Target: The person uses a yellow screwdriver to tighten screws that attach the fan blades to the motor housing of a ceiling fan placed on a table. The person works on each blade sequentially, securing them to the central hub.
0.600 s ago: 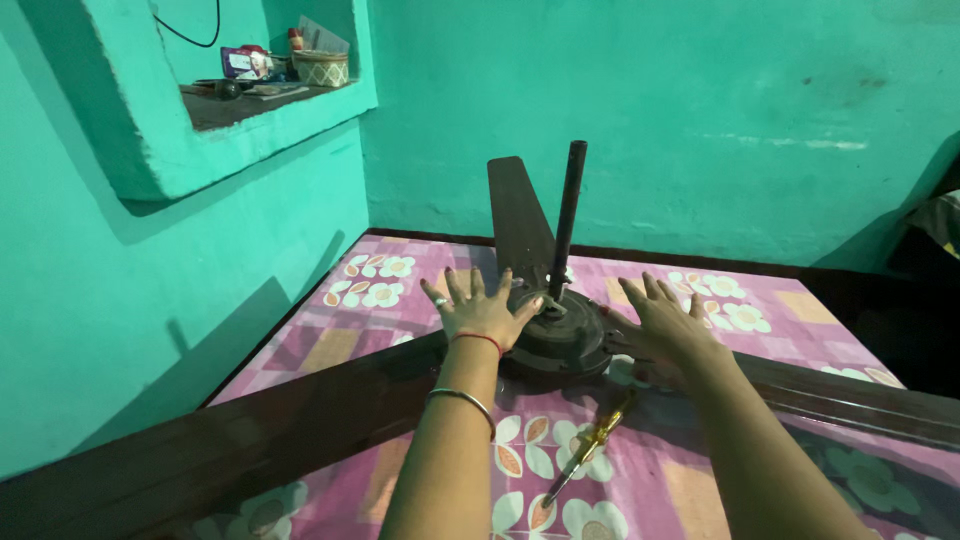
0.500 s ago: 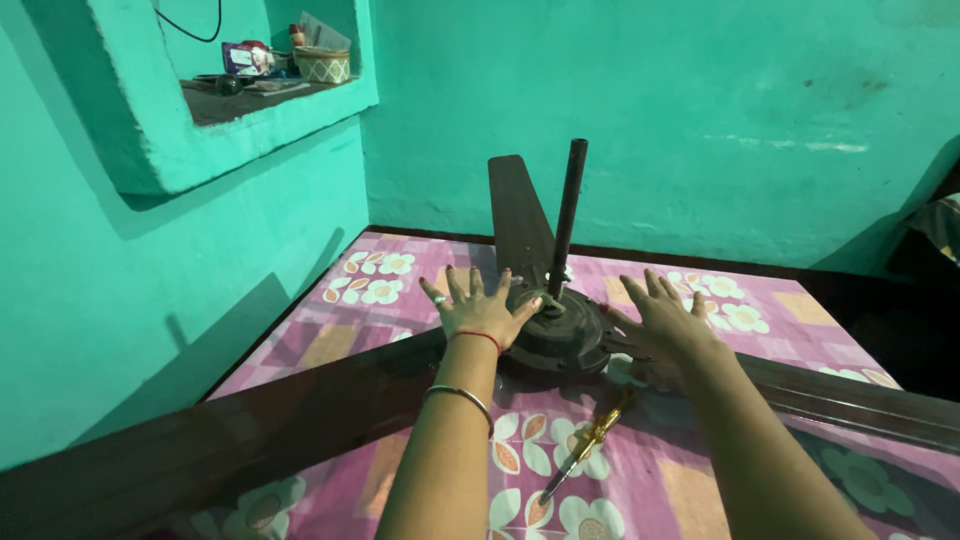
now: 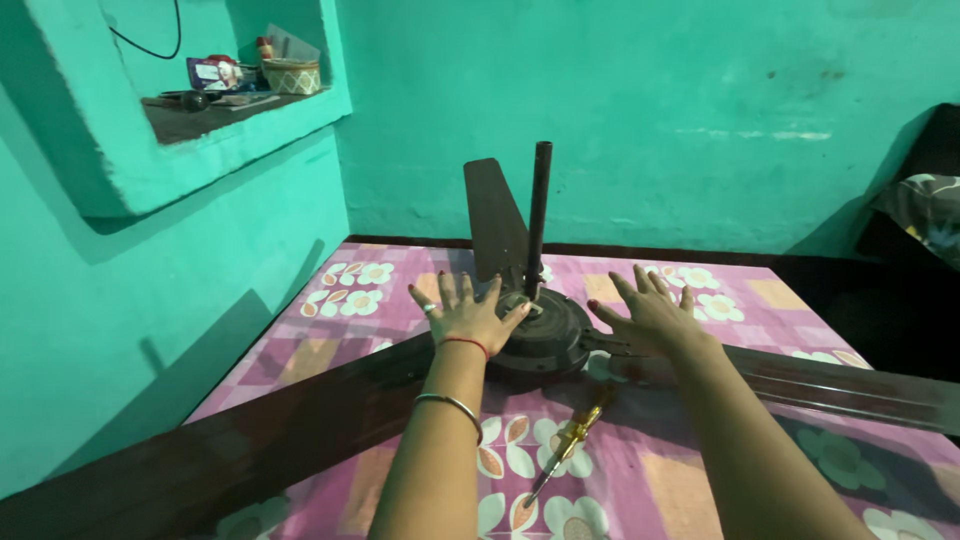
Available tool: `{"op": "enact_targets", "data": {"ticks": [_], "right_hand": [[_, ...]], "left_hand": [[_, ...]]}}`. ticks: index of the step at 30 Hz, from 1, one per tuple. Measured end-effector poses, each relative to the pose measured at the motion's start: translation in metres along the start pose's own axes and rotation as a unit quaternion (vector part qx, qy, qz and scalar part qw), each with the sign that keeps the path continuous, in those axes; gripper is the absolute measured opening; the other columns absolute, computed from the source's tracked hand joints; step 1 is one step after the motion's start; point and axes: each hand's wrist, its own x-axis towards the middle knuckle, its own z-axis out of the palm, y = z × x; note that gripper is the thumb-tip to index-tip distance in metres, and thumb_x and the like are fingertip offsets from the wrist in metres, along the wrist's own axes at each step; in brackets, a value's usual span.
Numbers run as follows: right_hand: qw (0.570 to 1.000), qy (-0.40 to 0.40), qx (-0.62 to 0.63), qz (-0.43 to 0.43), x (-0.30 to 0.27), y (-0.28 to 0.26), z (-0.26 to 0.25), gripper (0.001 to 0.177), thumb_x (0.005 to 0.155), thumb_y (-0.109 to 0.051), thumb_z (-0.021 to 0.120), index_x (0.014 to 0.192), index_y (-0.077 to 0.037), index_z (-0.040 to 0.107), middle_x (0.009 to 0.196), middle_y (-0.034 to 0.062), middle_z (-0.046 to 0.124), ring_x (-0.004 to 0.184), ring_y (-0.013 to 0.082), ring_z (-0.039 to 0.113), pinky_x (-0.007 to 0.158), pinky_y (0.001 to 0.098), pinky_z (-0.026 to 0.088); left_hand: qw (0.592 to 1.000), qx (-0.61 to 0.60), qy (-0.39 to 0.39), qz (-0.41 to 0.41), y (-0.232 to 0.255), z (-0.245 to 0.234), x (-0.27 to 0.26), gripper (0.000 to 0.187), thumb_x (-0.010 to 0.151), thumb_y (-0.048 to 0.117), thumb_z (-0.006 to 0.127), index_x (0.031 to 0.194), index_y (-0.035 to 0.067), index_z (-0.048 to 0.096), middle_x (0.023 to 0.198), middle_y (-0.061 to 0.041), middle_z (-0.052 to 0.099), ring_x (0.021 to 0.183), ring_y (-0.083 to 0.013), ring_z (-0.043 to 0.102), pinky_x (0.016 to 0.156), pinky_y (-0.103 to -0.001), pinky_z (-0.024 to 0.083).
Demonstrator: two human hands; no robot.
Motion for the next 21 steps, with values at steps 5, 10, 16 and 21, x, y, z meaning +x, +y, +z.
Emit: {"op": "enact_targets", "data": {"ticks": [5, 10, 16, 21], "right_hand": [[1.0, -0.015, -0.003, 0.016, -0.003, 0.002, -0.005, 0.09, 0.088, -0.081, 0.04, 0.162, -0.032, 0.025, 0.172, 0.01, 0.011, 0.159, 0.0281, 0.008, 0.123, 0.0672, 0.007], [0.999, -0.018, 0.028, 0.022, -0.007, 0.004, -0.007, 0.091, 0.087, -0.078, 0.044, 0.162, -0.03, 0.024, 0.172, 0.0101, 0.01, 0.159, 0.0269, 0.007, 0.122, 0.065, 0.01], [0.999, -0.01, 0.048, 0.02, -0.014, 0.014, -0.005, 0.091, 0.088, -0.075, 0.048, 0.162, -0.027, 0.026, 0.172, 0.012, 0.009, 0.16, 0.0276, 0.004, 0.123, 0.0659, 0.009], [0.999, -0.016, 0.042, 0.019, -0.02, 0.018, -0.003, 0.091, 0.087, -0.076, 0.048, 0.162, -0.027, 0.027, 0.172, 0.0117, 0.009, 0.159, 0.0293, 0.006, 0.123, 0.0658, 0.01]], "left_hand": [[1.0, 0.008, 0.0, -0.001, 0.004, -0.002, 0.004, 0.082, 0.09, 0.083, 0.025, 0.162, 0.043, 0.019, 0.172, -0.006, 0.011, 0.159, -0.0377, -0.002, 0.114, -0.076, -0.015], [1.0, 0.016, 0.002, 0.01, 0.01, -0.004, 0.002, 0.083, 0.09, 0.084, 0.025, 0.162, 0.044, 0.017, 0.172, -0.007, 0.008, 0.157, -0.0402, -0.004, 0.114, -0.076, -0.014], [1.0, 0.013, -0.009, 0.008, 0.013, 0.0, 0.0, 0.083, 0.09, 0.084, 0.026, 0.162, 0.044, 0.017, 0.173, -0.006, 0.009, 0.159, -0.0394, -0.003, 0.113, -0.078, -0.013], [1.0, 0.008, -0.007, 0.009, 0.012, 0.007, 0.002, 0.082, 0.091, 0.083, 0.026, 0.162, 0.044, 0.016, 0.172, -0.008, 0.007, 0.158, -0.0391, -0.004, 0.111, -0.079, -0.015]]}}
